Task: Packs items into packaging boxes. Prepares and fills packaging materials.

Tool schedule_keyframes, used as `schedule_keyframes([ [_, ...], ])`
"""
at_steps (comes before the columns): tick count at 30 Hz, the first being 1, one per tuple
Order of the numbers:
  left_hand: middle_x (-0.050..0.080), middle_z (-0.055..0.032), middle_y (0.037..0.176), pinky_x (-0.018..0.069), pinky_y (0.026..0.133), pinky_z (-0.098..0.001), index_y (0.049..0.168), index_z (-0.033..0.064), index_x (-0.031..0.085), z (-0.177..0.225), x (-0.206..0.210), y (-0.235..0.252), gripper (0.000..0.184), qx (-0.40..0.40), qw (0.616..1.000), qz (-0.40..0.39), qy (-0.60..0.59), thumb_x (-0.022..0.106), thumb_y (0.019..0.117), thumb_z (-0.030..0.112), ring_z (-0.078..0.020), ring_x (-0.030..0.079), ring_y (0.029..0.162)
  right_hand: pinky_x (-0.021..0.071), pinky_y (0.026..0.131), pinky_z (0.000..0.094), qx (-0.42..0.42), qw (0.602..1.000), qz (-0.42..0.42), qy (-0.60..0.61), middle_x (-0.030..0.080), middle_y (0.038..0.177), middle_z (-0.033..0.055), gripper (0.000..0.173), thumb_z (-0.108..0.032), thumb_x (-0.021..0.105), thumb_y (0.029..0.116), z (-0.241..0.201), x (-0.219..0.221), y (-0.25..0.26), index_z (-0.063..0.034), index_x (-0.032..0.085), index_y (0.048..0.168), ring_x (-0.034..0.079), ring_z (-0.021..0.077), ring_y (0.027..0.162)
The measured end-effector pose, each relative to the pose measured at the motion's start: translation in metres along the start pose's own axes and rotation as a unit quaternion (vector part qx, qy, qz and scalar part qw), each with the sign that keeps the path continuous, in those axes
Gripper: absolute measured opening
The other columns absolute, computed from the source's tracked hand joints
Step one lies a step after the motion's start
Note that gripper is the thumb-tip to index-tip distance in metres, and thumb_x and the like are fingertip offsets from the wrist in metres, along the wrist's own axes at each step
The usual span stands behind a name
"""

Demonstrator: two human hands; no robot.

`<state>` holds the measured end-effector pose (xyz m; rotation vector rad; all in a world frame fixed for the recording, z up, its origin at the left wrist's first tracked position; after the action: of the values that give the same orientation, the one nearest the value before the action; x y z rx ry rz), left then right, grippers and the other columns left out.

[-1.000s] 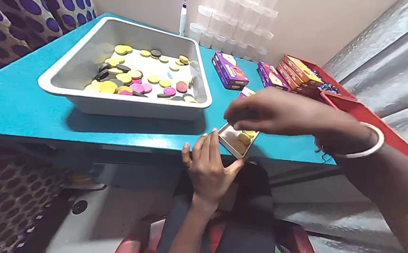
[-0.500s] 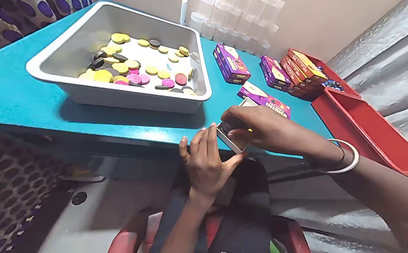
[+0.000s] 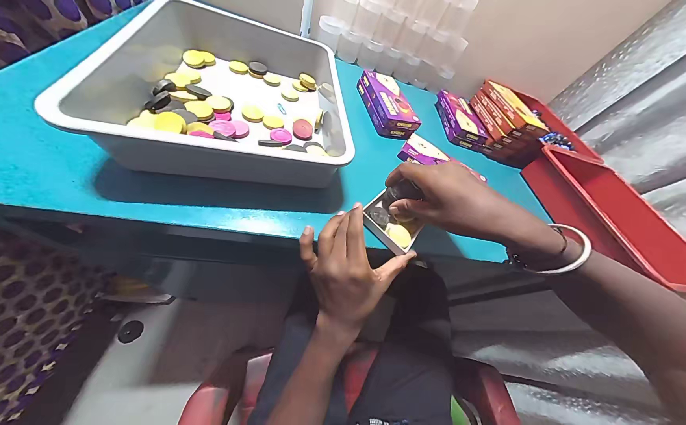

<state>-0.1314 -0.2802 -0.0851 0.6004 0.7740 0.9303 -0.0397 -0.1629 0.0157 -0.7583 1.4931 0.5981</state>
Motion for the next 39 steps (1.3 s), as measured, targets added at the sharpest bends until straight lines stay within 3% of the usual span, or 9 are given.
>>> schedule_keyframes([
  [10,0.075,-0.0066,0.115,0.0268,0.117,-0.0542,0.125,0.0047,0.071,-0.001,0.000,0.000,0.090,-0.002,1.000,-0.006,0.004,0.074,0.0702,0.076,-0.0242,0.066,0.116,0.0564,0.074,0.0475,-0.020,1.000,0.003,-0.010,0.070,0.092,0.0041,0.031,-0.021,0.074,0.0928,-0.005,-0.002,-0.011,-0.0114,0.064,0.120,0.069,0.0209,0.083],
  [13,0.075,-0.0058,0.116,0.0271,0.117,-0.0548,0.125,0.0047,0.070,-0.002,-0.001,0.001,0.091,-0.002,1.000,-0.005,0.005,0.074,0.0697,0.077,-0.0245,0.066,0.115,0.0576,0.072,0.0447,-0.044,0.999,0.024,-0.021,0.070,0.093,0.0036,0.031,-0.018,0.076,0.0909,-0.010,-0.002,-0.016,-0.0115,0.064,0.119,0.070,0.0200,0.082],
  [16,0.075,-0.0067,0.115,0.0266,0.117,-0.0553,0.125,0.0041,0.070,-0.003,0.000,0.001,0.091,0.002,1.000,-0.001,0.001,0.074,0.0699,0.076,-0.0246,0.066,0.115,0.0577,0.077,0.0432,-0.078,0.997,0.026,0.002,0.069,0.098,0.0050,0.032,-0.019,0.071,0.0936,-0.009,-0.003,-0.013,-0.0092,0.063,0.123,0.069,0.0196,0.088],
  [21,0.075,-0.0065,0.116,0.0251,0.118,-0.0555,0.127,0.0042,0.070,-0.004,-0.001,0.000,0.091,0.003,1.000,-0.004,-0.004,0.074,0.0707,0.076,-0.0242,0.065,0.117,0.0575,0.075,0.0371,-0.103,0.993,-0.042,0.045,0.070,0.094,0.0013,0.030,-0.030,0.064,0.0995,0.000,0.001,-0.005,-0.0117,0.063,0.123,0.068,0.0129,0.084],
  [25,0.075,-0.0061,0.116,0.0261,0.117,-0.0551,0.126,0.0045,0.070,-0.005,-0.001,0.000,0.090,0.002,1.000,-0.001,0.000,0.073,0.0706,0.076,-0.0241,0.065,0.117,0.0580,0.072,0.0287,-0.100,0.990,-0.065,0.070,0.070,0.094,-0.0009,0.028,-0.029,0.065,0.0995,0.003,-0.001,-0.008,-0.0120,0.063,0.122,0.068,0.0074,0.082],
  [29,0.075,-0.0069,0.116,0.0252,0.118,-0.0558,0.127,0.0039,0.069,-0.005,-0.002,0.001,0.091,0.004,1.000,-0.004,-0.004,0.074,0.0707,0.076,-0.0243,0.065,0.117,0.0592,0.078,0.0393,-0.047,0.997,0.021,0.058,0.071,0.098,0.0054,0.032,-0.025,0.070,0.0970,0.006,-0.005,-0.003,-0.0088,0.063,0.123,0.070,0.0158,0.086],
  [32,0.075,-0.0067,0.116,0.0249,0.118,-0.0558,0.127,0.0039,0.069,-0.006,-0.002,0.002,0.092,0.006,1.000,-0.006,-0.004,0.074,0.0702,0.076,-0.0239,0.065,0.118,0.0571,0.078,0.0467,-0.025,0.999,0.034,0.030,0.072,0.096,0.0065,0.034,-0.027,0.073,0.0943,0.000,0.002,0.002,-0.0092,0.065,0.122,0.070,0.0214,0.086],
  [39,0.075,-0.0060,0.116,0.0249,0.118,-0.0558,0.126,0.0050,0.070,-0.008,-0.003,0.002,0.091,0.006,1.000,-0.005,-0.001,0.073,0.0706,0.077,-0.0240,0.065,0.117,0.0584,0.077,0.0438,-0.024,0.999,0.019,0.009,0.072,0.094,0.0052,0.033,-0.029,0.073,0.0946,-0.007,0.004,0.004,-0.0105,0.066,0.121,0.071,0.0198,0.084],
])
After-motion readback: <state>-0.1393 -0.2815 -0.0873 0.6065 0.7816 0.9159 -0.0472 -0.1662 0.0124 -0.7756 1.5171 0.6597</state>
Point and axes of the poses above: each hand's wrist, its own y-axis towards the middle knuckle, its own x-axis out of the palm, z = x × y, the point moved 7 cm from there along y, towards the middle knuckle
